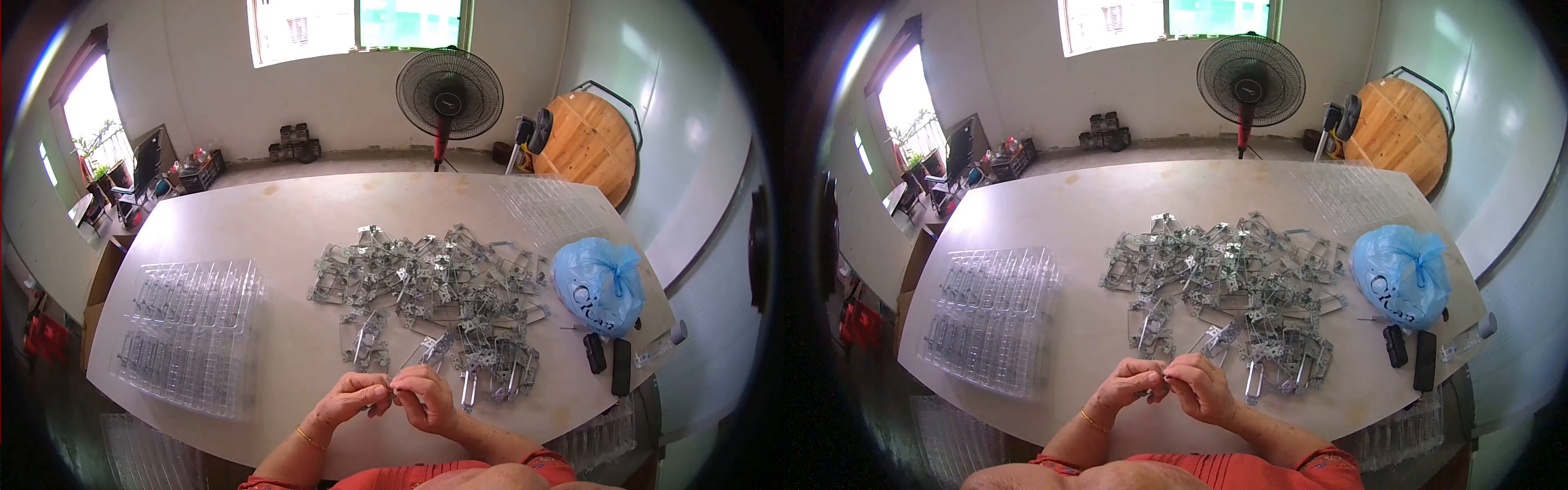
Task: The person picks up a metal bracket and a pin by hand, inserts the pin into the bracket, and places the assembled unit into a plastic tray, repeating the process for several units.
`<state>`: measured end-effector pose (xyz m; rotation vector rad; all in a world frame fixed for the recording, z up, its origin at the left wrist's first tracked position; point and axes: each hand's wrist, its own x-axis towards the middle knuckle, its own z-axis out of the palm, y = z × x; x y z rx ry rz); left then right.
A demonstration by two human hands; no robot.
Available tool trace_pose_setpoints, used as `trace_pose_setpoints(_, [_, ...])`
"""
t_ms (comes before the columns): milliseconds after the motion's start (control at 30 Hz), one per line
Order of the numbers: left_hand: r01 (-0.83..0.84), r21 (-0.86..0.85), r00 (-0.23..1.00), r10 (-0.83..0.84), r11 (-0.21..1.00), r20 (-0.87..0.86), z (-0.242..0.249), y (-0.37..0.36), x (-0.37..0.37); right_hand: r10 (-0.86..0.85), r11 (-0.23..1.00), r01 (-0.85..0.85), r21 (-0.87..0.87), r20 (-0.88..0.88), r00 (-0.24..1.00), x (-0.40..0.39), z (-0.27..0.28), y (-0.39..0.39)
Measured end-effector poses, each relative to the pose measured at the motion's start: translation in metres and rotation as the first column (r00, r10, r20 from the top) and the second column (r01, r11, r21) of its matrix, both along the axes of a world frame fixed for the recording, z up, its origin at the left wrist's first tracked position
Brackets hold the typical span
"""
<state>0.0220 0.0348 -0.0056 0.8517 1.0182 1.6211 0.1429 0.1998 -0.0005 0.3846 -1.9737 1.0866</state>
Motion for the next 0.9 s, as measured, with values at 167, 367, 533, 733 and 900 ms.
trace_pose_setpoints(167, [-0.016,0.002,1.0,0.016,1.0,0.023,-0.0014,-0.0003,-0.0004,0.006,1.0,-0.006,0.013,-0.015,1.0,-0.0006,0.0007,0.0006])
trace_pose_setpoints(367, [-0.023,0.006,0.999,0.023,1.0,0.037,-0.0017,-0.0007,0.0001,-0.001,0.996,0.01,0.087,-0.098,0.995,-0.0047,0.0038,0.0032])
trace_pose_setpoints(533, [-0.021,0.017,0.998,0.02,1.0,0.06,-0.006,-0.0014,-0.0024,-0.02,1.0,0.02,0.0,0.003,1.0,0.0019,-0.0024,-0.0006])
trace_pose_setpoints(733, [-0.012,0.006,0.996,0.012,1.0,0.086,-0.0037,-0.0016,-0.0015,-0.023,1.0,0.023,-0.009,0.018,1.0,0.0023,-0.0028,-0.0009])
trace_pose_setpoints(900, [0.004,-0.007,0.997,-0.003,1.0,0.073,-0.0005,-0.0018,0.0,-0.016,0.999,0.017,0.029,-0.023,1.0,0.0,0.0018,-0.0005])
